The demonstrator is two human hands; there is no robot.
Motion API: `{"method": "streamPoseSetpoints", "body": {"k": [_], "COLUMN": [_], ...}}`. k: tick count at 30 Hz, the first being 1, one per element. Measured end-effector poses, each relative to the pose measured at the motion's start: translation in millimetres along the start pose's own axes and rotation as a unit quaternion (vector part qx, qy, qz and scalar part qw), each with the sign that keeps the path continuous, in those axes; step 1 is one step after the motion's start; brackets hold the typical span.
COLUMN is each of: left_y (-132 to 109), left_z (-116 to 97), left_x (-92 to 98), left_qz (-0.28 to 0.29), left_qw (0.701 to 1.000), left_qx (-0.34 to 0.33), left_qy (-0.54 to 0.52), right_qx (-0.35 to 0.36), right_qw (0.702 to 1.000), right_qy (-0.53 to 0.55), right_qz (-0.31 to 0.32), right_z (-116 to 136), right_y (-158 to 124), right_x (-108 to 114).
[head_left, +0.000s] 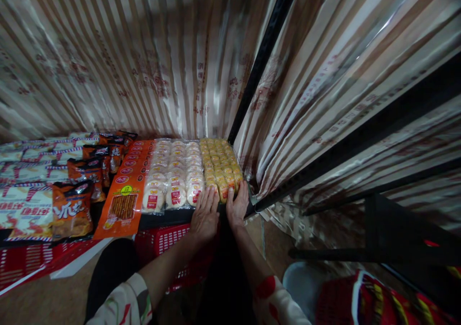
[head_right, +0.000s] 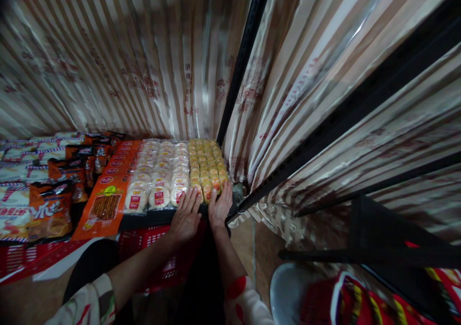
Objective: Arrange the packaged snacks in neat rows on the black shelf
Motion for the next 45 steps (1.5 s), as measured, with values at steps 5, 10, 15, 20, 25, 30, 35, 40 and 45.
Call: {"method": "streamPoseSetpoints", "body": {"k": [5, 10, 15, 20, 25, 30, 35, 40, 45], "left_y": [17, 20, 15, 18, 13, -19, -33, -30, -27], "left_z": [12, 17, 16, 14, 16, 8, 8, 12, 11], "left_x": [6.9, 1.0, -8.4, -4.3, 8.5, 0.1, -12.9, -14.3, -9.0], "left_qz": [-0.035, -0.055, -0.038, -0.025, -0.028, -0.015, 0.008, 0.011, -0.018], "left_qw": [0.998, 0.998, 0.999, 0.999, 0.999, 0.999, 0.999, 0.999, 1.000], "left_qx": [0.042, 0.023, -0.016, -0.015, 0.022, -0.031, -0.009, -0.001, 0.003], "left_qy": [0.014, 0.001, -0.021, -0.018, 0.005, 0.033, 0.042, 0.036, 0.020], "right_qx": [-0.011, -0.040, -0.042, -0.033, -0.030, -0.031, -0.032, -0.035, -0.036], "right_qw": [0.999, 0.996, 0.996, 0.996, 0.997, 0.996, 0.996, 0.996, 0.996], "right_qy": [-0.038, -0.076, -0.077, -0.080, -0.076, -0.082, -0.081, -0.082, -0.078], "right_qz": [0.008, 0.020, 0.015, 0.006, -0.001, -0.008, -0.009, -0.007, -0.006], "right_z": [6, 9, 12, 13, 13, 14, 14, 14, 12], "right_y": [7, 7, 5, 3, 2, 2, 2, 2, 2], "right_x": [-6, -16, -21, -21, -20, -19, -19, -20, -22]}}
Point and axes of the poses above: each hand's wrist, its own y-axis towards the middle knuckle, its own x-axis out of the back of the hand, z = x × y, the point moved 5 cm from there along y, towards the middle knuckle, and after that the axes turned 4 degrees about -x, right-handed, at the moved point
